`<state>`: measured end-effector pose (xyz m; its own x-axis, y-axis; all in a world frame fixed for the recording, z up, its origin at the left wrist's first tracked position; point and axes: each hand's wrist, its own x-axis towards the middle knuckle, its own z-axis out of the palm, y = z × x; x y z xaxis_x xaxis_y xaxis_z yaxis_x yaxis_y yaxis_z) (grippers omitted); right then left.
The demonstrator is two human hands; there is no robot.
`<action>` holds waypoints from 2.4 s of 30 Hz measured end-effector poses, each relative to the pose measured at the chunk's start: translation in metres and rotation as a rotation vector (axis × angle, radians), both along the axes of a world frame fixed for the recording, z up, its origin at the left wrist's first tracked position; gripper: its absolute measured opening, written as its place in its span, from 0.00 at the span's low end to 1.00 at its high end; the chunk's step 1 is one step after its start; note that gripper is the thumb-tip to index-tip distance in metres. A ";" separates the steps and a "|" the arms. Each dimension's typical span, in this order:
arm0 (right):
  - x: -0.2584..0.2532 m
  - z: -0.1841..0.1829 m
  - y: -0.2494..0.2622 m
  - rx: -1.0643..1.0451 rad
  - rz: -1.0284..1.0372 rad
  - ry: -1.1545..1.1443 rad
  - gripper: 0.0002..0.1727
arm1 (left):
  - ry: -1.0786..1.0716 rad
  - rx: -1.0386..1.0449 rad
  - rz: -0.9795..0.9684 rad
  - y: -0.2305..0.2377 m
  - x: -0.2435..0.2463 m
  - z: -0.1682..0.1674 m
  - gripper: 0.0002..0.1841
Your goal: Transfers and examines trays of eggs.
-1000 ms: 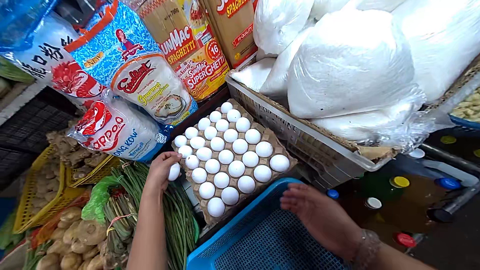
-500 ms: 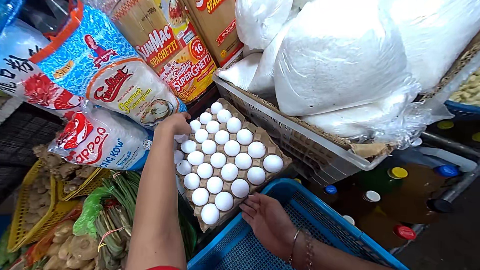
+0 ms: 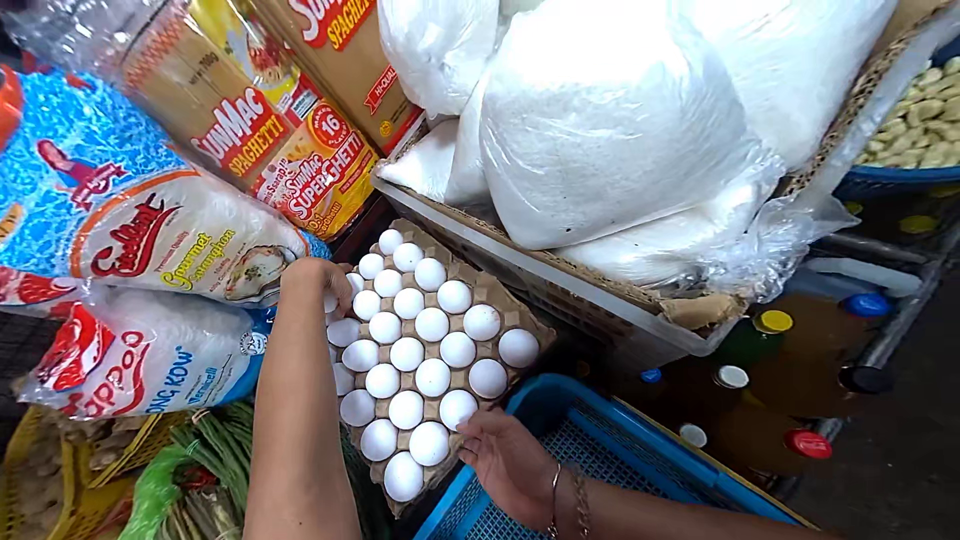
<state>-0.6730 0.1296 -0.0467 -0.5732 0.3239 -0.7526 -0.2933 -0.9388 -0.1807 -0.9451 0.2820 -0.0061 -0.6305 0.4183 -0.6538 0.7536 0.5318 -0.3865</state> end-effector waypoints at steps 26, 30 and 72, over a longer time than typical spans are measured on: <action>-0.010 0.007 0.004 -0.075 0.000 0.024 0.31 | -0.105 0.066 -0.062 -0.012 0.005 0.039 0.45; -0.011 0.012 0.001 -0.080 0.006 0.027 0.28 | -0.127 0.075 -0.061 -0.014 0.006 0.044 0.46; -0.011 -0.018 0.004 -0.039 -0.020 0.138 0.08 | -0.364 0.096 0.152 -0.003 -0.022 0.027 0.44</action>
<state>-0.6836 0.1335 -0.0644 -0.6659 0.3081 -0.6794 -0.3314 -0.9381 -0.1005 -0.9666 0.2785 0.0206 -0.4248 0.4082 -0.8080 0.7419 0.6684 -0.0523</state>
